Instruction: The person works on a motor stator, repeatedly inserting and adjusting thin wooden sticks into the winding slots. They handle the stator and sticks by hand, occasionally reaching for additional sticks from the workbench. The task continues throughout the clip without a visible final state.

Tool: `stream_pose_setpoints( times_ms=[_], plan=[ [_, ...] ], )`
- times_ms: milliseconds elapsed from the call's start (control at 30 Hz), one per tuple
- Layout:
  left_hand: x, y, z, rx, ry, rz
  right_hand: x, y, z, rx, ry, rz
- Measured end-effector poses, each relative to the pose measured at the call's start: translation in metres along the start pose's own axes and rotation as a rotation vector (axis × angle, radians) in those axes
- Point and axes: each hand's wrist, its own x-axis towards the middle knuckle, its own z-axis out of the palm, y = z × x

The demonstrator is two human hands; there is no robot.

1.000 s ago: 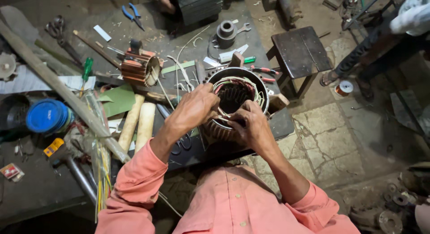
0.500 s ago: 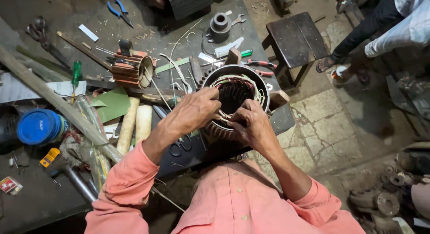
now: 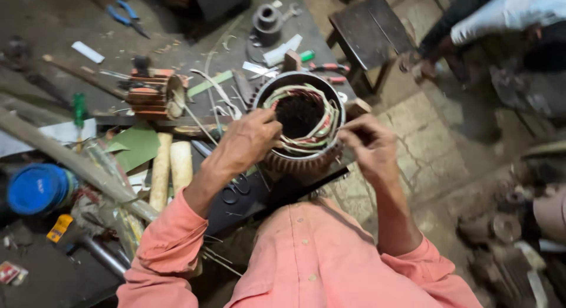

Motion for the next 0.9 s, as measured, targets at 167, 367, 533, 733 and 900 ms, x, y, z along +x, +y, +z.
stream_pose_setpoints(
  times_ms=[167, 367, 533, 733, 900],
  plan=[
    [0.003, 0.012, -0.008, -0.016, -0.070, -0.038, -0.043, 0.042, -0.036, -0.108, 0.201, 0.288],
    [0.013, 0.039, 0.004, 0.164, -0.040, 0.007, -0.081, 0.096, -0.017, -0.289, 0.084, 0.191],
    [0.019, 0.050, 0.014, 0.186, -0.021, -0.078, -0.082, 0.123, 0.006, -0.280, 0.027, 0.003],
    [0.022, 0.059, 0.013, 0.084, 0.008, -0.172, -0.085, 0.133, 0.005, 0.436, -0.302, 0.670],
    [0.021, 0.062, 0.016, 0.084, -0.022, -0.228, -0.081, 0.152, 0.003, 0.672, -0.373, 0.678]
  ],
)
